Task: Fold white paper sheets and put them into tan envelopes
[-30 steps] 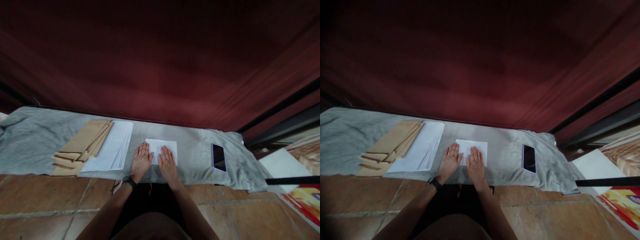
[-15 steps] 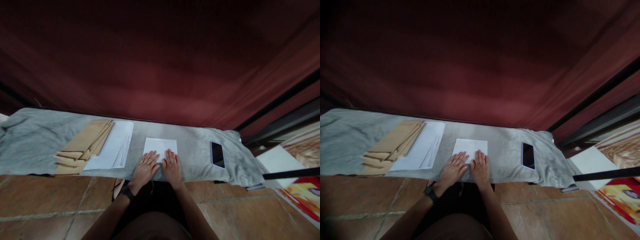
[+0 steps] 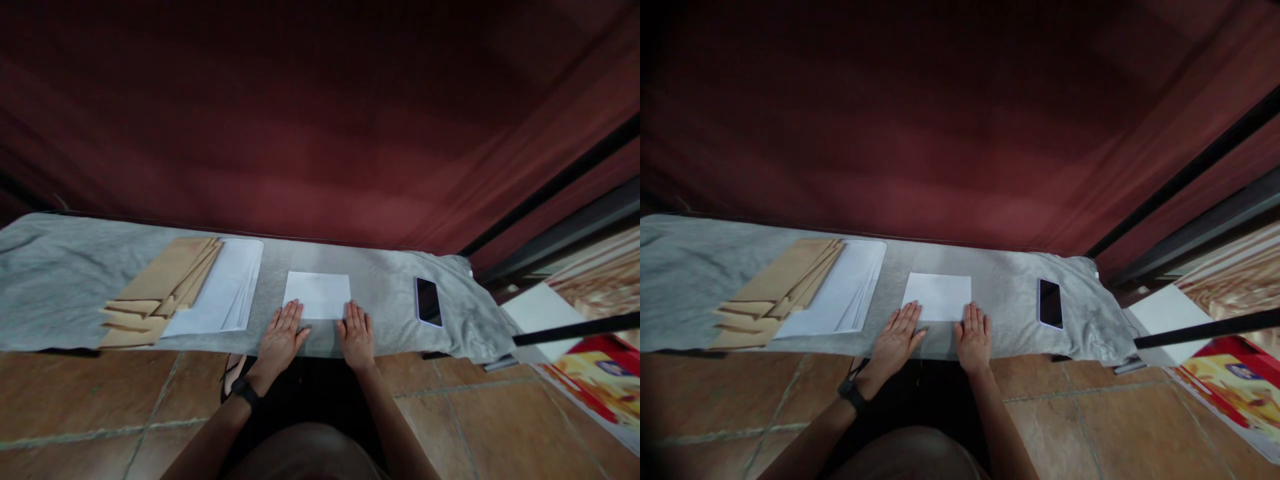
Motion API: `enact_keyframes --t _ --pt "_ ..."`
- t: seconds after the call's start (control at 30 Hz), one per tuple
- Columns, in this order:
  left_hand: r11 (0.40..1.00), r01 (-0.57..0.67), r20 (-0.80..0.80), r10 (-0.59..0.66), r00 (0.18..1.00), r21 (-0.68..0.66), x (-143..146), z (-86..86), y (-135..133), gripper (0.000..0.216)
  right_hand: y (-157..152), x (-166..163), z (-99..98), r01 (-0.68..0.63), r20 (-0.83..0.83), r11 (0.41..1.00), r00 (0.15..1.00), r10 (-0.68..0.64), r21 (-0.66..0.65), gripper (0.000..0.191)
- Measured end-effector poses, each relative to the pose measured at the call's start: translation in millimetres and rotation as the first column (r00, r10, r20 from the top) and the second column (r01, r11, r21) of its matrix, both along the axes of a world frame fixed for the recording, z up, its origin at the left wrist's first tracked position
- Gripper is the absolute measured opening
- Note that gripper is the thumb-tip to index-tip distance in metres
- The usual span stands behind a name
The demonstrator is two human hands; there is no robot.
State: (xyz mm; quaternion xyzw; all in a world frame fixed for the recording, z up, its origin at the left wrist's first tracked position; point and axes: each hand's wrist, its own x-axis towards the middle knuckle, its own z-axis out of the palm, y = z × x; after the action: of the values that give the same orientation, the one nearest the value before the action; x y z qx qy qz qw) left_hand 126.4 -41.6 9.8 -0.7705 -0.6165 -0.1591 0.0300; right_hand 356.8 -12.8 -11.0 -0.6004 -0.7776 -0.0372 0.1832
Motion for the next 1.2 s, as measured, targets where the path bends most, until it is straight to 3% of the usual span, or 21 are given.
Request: enact_keyframes --t 0.4,0.57,0.67,1.2 --pt "0.988 -0.146 0.045 0.144 0.989 0.044 5.8 -1.1 -7.3 0.061 -8.9 -0.4 4.8 0.05 -0.051 0.999 0.997 -0.049 0.02 0.058" --pt "1.0 0.022 0.044 -0.023 0.999 0.006 35.7 7.5 -0.1 0.055 -11.8 -30.0 18.6 -0.134 -0.077 0.991 0.988 0.132 -0.021 0.054" --pt "0.998 0.059 0.036 -0.059 0.998 -0.015 42.1 6.2 0.9 0.055 -13.2 -37.7 20.6 -0.196 -0.082 0.979 0.978 0.19 -0.061 0.051" --pt "0.982 -0.173 0.06 0.169 0.984 0.07 10.1 -8.1 -14.3 0.055 -21.9 0.0 -2.7 -0.077 -0.005 0.997 0.997 0.077 0.009 0.055"
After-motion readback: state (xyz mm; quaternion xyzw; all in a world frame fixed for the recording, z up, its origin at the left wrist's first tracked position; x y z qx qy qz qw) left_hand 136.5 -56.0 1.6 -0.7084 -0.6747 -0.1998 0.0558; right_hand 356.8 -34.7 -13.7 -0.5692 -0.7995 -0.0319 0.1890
